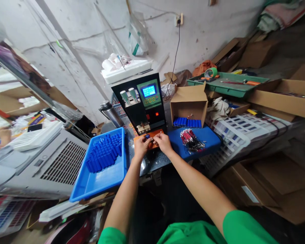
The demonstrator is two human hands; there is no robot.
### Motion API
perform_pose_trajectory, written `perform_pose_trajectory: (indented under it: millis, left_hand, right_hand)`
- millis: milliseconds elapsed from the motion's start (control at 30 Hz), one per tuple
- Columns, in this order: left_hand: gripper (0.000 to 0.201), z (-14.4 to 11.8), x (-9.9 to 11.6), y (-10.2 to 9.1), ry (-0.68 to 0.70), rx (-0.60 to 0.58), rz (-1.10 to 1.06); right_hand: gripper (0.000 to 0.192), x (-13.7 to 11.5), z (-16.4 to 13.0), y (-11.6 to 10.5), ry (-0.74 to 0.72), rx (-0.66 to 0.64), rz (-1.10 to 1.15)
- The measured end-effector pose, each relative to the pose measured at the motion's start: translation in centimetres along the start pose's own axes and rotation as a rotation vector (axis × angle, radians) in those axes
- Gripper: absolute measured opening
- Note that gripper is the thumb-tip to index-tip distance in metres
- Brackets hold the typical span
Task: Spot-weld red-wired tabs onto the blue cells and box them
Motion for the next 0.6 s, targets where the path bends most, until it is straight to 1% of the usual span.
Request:
perform_pose_trajectory:
  millis: [133,200,267,367,500,600]
  left_hand:
    - [0.028,0.1,-0.7,0.6,0.004,0.043,-0.027]
    - [0.027,-0.1,-1.2,0.6,0.013,0.047,-0.032]
    - [0.027,-0.2,-1.6,0.7,0.028,0.039,-0.037]
    - [0.027,-0.2,-1.9,0.6,0.048,0.038,-0.025]
    - [0.029,-0.2,-1.8,0.6,0.059,0.042,-0.025]
    - [0.031,-0.2,-1.6,0.7,0.070,0.036,-0.029]
  right_hand:
    - [0.017,0.6,0.0,-0.3,0.078,0.046,0.103]
    - [0.016,0.7,0.1,-0.4,0.115,0.053,0.149]
    - [0.016,0.6,0.5,-0.4,0.119,0.054,0.161]
    - [0.016,-0.1,1.4,-0.3,0.066,0.046,0.116]
    - [0.017,-0.9,2.6,0.1,-0.031,0.055,-0.010]
    - [0.017,-1.0,3.1,0.7,-0.058,0.046,-0.085]
Point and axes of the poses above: each hand's wrist, its own z-axis towards the middle knuckle, its own y-axis out of the palm, x = y × z, the point moved 7 cm from there along z, towards the middle knuckle, and after that the axes turned 14 degrees about -z, right-handed, at the moved point
